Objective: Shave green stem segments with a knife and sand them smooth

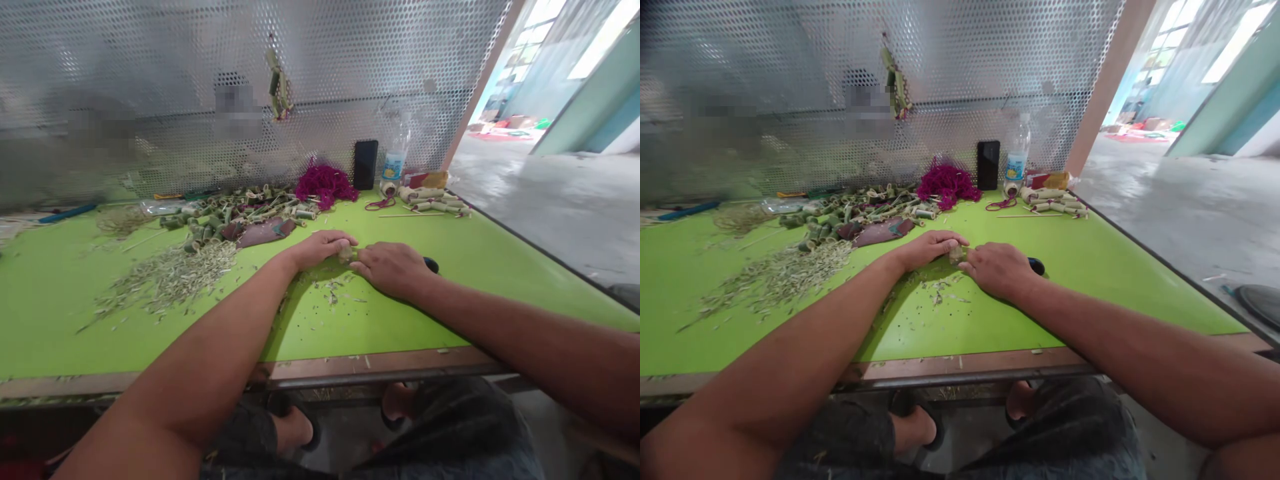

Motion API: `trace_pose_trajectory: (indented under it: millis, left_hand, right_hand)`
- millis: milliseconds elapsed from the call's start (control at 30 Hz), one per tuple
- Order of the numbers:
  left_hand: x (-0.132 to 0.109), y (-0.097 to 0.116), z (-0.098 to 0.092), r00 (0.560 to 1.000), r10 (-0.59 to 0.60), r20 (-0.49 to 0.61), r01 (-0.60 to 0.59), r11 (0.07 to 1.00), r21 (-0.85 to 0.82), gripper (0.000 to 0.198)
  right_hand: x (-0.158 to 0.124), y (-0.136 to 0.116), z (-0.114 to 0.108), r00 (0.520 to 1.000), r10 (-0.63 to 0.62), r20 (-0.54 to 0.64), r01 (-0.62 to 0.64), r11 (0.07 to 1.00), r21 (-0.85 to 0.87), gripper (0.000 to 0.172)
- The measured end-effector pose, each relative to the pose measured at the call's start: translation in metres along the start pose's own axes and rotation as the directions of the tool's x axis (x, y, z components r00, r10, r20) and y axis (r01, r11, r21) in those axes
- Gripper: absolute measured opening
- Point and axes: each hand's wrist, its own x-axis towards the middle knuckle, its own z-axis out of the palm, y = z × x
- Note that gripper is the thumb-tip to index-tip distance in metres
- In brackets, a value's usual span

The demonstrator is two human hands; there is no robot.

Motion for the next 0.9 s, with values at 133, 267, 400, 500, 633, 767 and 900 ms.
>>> trace_pose_trajectory:
  millis: [133,267,400,500,633,767,900]
  left_hand:
    - [0.0005,-0.0028,0.0001,1.0,0.009,0.008,-0.009,1.0,-0.012,0.041]
    - [0.0025,-0.0042,0.0007,1.0,0.024,0.011,-0.024,1.0,0.016,0.039]
    - [0.0034,-0.0034,0.0006,1.0,0.002,0.0,-0.002,0.999,0.041,0.04]
    - [0.0036,-0.003,0.0004,1.0,0.003,0.002,-0.003,0.999,0.038,0.04]
    - [0.0036,-0.0022,0.0008,1.0,0.003,0.004,-0.003,1.0,0.019,0.04]
    - [0.0033,-0.0009,0.0013,1.0,0.0,0.003,0.0,1.0,0.013,0.04]
    - [0.0028,-0.0004,0.0009,1.0,0.002,0.008,-0.002,1.0,0.017,0.04]
  right_hand:
    - [-0.0036,0.0043,-0.0021,0.996,0.046,-0.07,-0.045,0.999,0.028,0.049]
    - [-0.0035,0.007,-0.0016,0.989,0.101,-0.112,-0.097,0.994,0.041,0.047]
    - [-0.0007,0.0055,0.0005,0.994,0.083,-0.07,-0.081,0.996,0.029,0.043]
    - [-0.0001,0.0043,0.0014,0.995,0.077,-0.068,-0.076,0.997,0.015,0.042]
    - [-0.0007,0.0045,0.0018,0.993,0.084,-0.089,-0.083,0.996,0.014,0.043]
    - [-0.0004,0.0054,0.0021,0.992,0.085,-0.092,-0.083,0.996,0.025,0.045]
    - [-0.0003,0.0057,0.0021,0.991,0.077,-0.11,-0.077,0.997,0.007,0.045]
